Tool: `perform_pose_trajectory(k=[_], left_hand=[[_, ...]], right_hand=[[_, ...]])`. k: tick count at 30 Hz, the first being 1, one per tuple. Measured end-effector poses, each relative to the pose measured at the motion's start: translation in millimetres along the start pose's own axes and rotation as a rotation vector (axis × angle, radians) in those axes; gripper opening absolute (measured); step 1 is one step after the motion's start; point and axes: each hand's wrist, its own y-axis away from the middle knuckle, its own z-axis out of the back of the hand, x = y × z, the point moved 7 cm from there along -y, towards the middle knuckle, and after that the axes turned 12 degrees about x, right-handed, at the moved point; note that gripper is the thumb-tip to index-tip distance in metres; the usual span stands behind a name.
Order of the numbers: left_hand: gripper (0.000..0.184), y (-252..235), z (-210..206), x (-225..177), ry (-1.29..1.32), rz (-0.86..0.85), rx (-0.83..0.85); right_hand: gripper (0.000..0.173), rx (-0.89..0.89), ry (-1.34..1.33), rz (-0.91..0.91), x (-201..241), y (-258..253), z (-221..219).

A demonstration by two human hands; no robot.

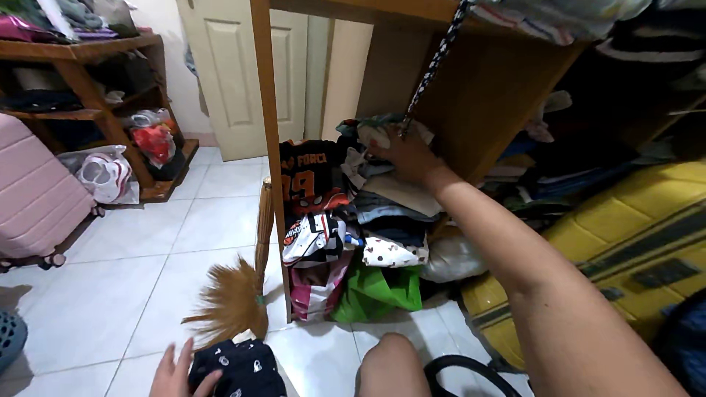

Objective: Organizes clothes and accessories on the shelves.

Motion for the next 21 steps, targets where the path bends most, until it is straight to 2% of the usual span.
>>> perform_pose_trajectory(k=[3,5,7,10,12,17,19,21], left_hand=[[0.063,-31.9,8.6,-71.3,0.096,-0.208,0.072],[0.056,-50.7,6.0,-108.5,0.167,-0.323,0.053],[0.05,-65.2,1.9,-137.2,0.264,-0.402,0.043],[0.045,-78.3,-5.2,-168.2,0.358,-0.472,0.033],[0.042,-82.5,-9.5,-181.0,0.333,-0.513,-0.036],[0.035,-95.6,-5.2,-219.7,0.124,-0.651,-0.398],[0.04,-102.0,0.4,-244.2,0.068,-0.701,-0.422],[0.043,-108.1,7.6,-273.1,0.033,-0.728,-0.368]], right_hand=[[0.085,-0.029,-0.043,-0.025,0.8,-2.6,2.4],[0.098,-0.032,-0.064,-0.072,-0.8,-4.5,1.9],[0.105,-0.038,-0.096,-0.117,0.0,-5.4,1.3],[0.1,-0.051,-0.159,-0.164,-0.9,-4.0,-1.8],[0.097,-0.076,-0.159,-0.178,-1.4,-2.7,-6.1],[0.089,-0.167,-0.167,-0.161,-0.3,1.0,-8.4],[0.085,-0.216,-0.187,-0.157,0.3,5.1,-10.3],[0.084,-0.241,-0.213,-0.178,2.7,10.4,-10.3]])
